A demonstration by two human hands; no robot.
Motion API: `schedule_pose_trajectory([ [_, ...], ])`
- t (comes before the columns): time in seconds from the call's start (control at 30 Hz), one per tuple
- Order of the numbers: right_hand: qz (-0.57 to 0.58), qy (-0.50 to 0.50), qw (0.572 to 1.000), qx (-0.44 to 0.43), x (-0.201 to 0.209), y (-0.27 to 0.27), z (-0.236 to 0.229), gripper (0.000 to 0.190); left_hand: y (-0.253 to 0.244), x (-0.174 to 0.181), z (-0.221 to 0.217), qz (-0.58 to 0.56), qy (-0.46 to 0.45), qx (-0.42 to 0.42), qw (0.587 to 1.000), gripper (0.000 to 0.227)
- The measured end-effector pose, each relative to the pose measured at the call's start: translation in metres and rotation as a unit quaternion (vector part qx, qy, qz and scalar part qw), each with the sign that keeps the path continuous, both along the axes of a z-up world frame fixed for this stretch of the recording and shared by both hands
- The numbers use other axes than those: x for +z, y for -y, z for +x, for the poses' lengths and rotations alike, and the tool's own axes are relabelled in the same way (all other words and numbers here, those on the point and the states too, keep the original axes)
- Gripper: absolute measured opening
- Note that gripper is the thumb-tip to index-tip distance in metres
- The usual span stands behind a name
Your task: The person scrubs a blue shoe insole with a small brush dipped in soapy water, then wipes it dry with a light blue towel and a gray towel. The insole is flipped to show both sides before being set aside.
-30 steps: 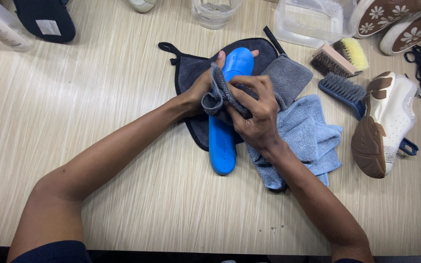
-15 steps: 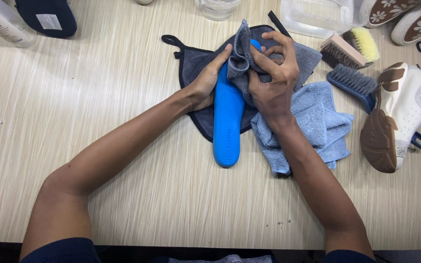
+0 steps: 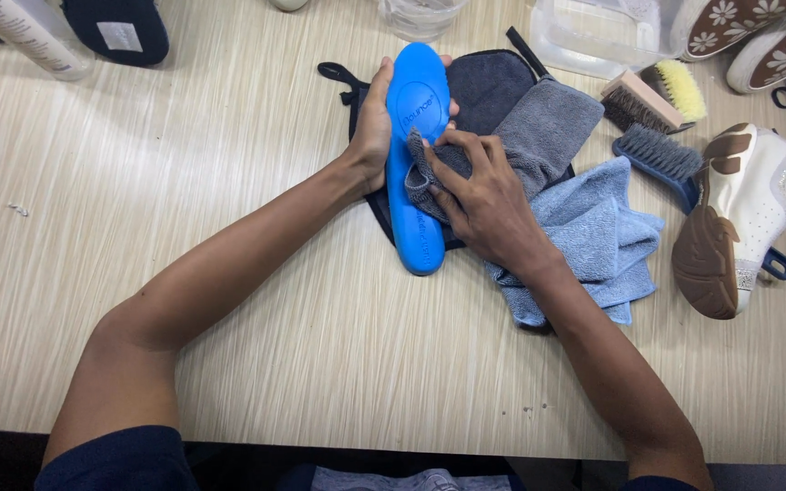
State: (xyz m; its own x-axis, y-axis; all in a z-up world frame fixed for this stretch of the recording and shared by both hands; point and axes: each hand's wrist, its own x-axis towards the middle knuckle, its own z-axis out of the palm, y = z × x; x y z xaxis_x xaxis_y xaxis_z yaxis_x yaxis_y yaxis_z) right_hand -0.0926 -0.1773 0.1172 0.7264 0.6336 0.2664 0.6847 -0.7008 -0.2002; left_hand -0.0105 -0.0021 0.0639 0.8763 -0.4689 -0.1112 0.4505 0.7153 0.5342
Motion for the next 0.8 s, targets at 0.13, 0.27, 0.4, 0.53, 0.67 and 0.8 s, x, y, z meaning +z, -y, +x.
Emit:
schedule_pose_trajectory([
  [0.13,-0.052,0.046,0.997,0.019,-0.004,0.006,-0.012,0.041,0.003,-0.004,0.002,0.016,0.007,-0.009,1.000,0.079],
  [0.27,-0.055,0.037,0.998,0.004,-0.003,0.009,-0.031,0.039,0.005,-0.011,0.004,0.009,-0.024,0.002,1.000,0.080],
  [0.4,-0.040,0.021,0.999,0.013,-0.004,0.019,-0.046,0.017,0.007,-0.010,0.005,-0.009,-0.067,0.027,0.997,0.077],
  [0.53,-0.021,0.002,0.999,0.025,-0.006,0.030,-0.054,0.016,0.006,-0.017,0.005,-0.004,-0.047,0.033,0.998,0.078],
  [0.67,0.062,-0.039,0.997,0.031,-0.006,0.034,-0.058,0.012,0.003,-0.016,0.006,-0.028,-0.060,0.063,0.996,0.077],
  [0.8,0.223,-0.027,0.966,-0.125,0.000,0.027,-0.059,0.027,0.002,-0.024,0.012,-0.047,-0.056,0.142,0.987,0.075],
])
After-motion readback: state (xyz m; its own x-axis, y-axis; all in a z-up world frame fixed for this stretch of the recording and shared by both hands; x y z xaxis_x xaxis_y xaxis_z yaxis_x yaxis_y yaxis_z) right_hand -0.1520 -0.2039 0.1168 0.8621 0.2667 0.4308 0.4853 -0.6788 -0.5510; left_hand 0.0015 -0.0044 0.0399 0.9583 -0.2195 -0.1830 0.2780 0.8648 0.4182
